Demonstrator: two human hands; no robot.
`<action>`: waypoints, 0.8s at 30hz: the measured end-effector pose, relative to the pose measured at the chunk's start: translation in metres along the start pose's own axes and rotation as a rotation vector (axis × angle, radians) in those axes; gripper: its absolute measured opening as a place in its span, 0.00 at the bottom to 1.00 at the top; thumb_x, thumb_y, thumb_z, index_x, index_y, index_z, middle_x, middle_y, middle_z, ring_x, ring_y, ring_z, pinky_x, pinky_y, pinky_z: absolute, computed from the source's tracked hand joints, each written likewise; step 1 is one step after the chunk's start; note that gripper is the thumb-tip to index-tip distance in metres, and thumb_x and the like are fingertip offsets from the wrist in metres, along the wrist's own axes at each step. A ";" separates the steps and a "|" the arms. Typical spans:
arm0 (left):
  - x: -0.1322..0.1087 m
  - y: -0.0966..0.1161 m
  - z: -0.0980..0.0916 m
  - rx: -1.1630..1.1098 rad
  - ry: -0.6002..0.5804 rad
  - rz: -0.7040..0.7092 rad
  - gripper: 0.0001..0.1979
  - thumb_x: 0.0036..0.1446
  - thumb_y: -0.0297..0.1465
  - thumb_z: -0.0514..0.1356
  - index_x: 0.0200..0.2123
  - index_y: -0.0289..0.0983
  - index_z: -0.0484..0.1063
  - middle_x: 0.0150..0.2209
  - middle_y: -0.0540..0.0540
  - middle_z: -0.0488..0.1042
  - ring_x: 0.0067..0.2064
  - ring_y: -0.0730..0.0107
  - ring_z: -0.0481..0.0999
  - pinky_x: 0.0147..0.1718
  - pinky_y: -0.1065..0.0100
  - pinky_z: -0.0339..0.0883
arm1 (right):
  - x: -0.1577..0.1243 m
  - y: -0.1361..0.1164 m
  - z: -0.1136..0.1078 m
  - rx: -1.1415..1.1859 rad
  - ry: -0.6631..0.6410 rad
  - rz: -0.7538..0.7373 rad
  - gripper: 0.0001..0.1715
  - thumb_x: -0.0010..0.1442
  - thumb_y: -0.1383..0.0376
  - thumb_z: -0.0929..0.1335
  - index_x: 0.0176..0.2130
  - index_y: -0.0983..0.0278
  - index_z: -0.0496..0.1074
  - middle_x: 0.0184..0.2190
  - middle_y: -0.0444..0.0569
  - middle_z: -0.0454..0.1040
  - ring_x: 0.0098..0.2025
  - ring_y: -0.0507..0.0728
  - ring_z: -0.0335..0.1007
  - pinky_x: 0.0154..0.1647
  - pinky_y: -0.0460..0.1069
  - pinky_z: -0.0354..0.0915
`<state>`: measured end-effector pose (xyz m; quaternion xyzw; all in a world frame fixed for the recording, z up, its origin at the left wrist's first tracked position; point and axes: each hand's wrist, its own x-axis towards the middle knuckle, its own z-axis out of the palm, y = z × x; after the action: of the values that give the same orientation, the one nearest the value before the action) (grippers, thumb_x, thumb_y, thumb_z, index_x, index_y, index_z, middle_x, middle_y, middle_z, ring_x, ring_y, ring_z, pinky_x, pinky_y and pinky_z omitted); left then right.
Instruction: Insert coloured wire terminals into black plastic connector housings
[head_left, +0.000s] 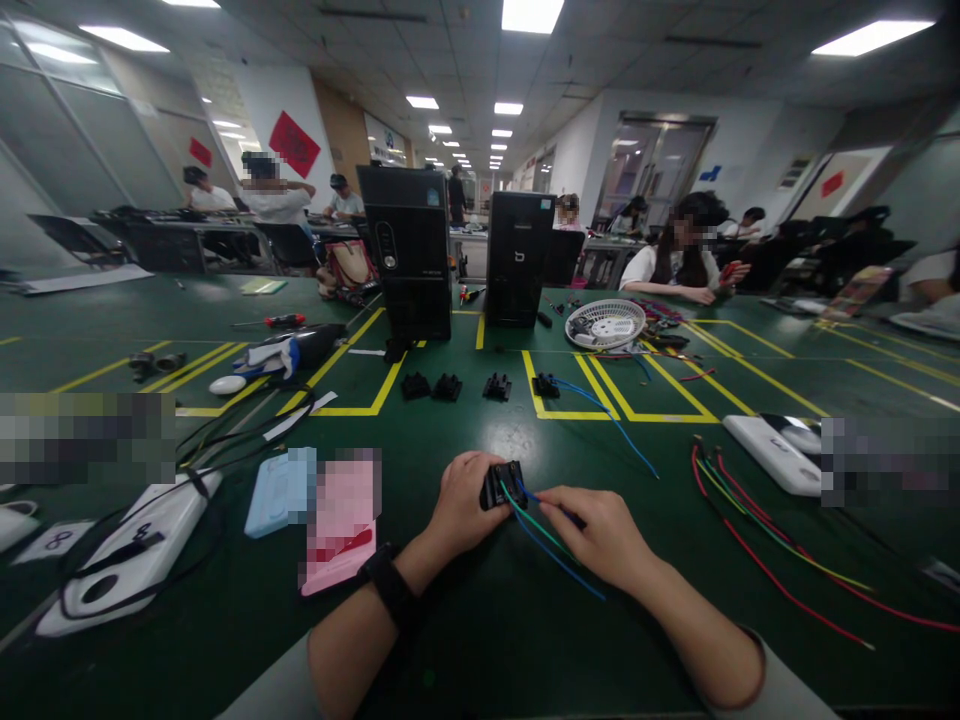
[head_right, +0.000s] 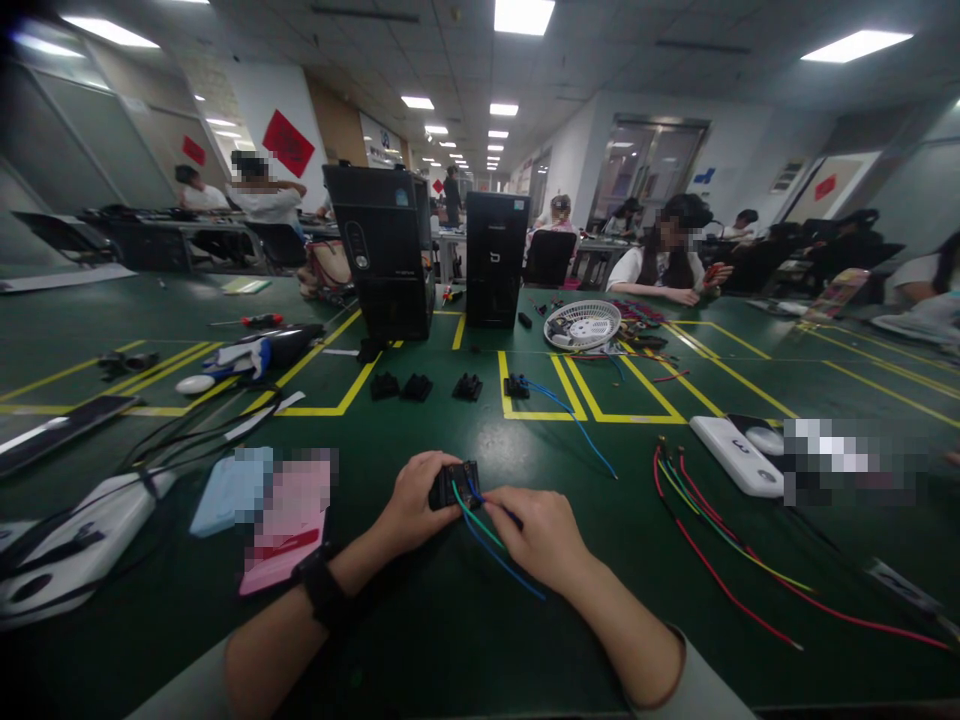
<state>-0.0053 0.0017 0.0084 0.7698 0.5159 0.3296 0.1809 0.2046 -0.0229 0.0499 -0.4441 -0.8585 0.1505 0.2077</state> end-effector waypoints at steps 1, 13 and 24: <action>0.000 0.000 0.000 -0.001 0.002 0.000 0.21 0.45 0.35 0.64 0.44 0.42 0.66 0.45 0.46 0.70 0.52 0.55 0.64 0.51 0.54 0.57 | 0.000 0.000 0.000 -0.001 -0.011 -0.008 0.16 0.65 0.62 0.59 0.44 0.58 0.73 0.36 0.46 0.77 0.37 0.53 0.73 0.36 0.46 0.62; -0.001 0.000 0.001 0.030 -0.001 0.013 0.22 0.45 0.34 0.63 0.45 0.42 0.65 0.46 0.46 0.70 0.51 0.56 0.65 0.51 0.55 0.56 | 0.002 0.003 -0.006 -0.083 -0.038 0.002 0.13 0.63 0.62 0.61 0.39 0.60 0.74 0.31 0.45 0.77 0.31 0.52 0.72 0.30 0.45 0.59; 0.000 0.001 0.002 0.029 0.001 0.005 0.21 0.45 0.33 0.63 0.45 0.43 0.65 0.45 0.47 0.70 0.51 0.57 0.65 0.51 0.55 0.56 | 0.002 0.005 -0.003 -0.086 -0.139 -0.063 0.12 0.62 0.63 0.62 0.39 0.60 0.74 0.31 0.45 0.78 0.31 0.52 0.73 0.30 0.44 0.60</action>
<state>-0.0032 0.0014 0.0077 0.7735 0.5189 0.3227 0.1685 0.2082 -0.0188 0.0505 -0.4140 -0.8900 0.1372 0.1331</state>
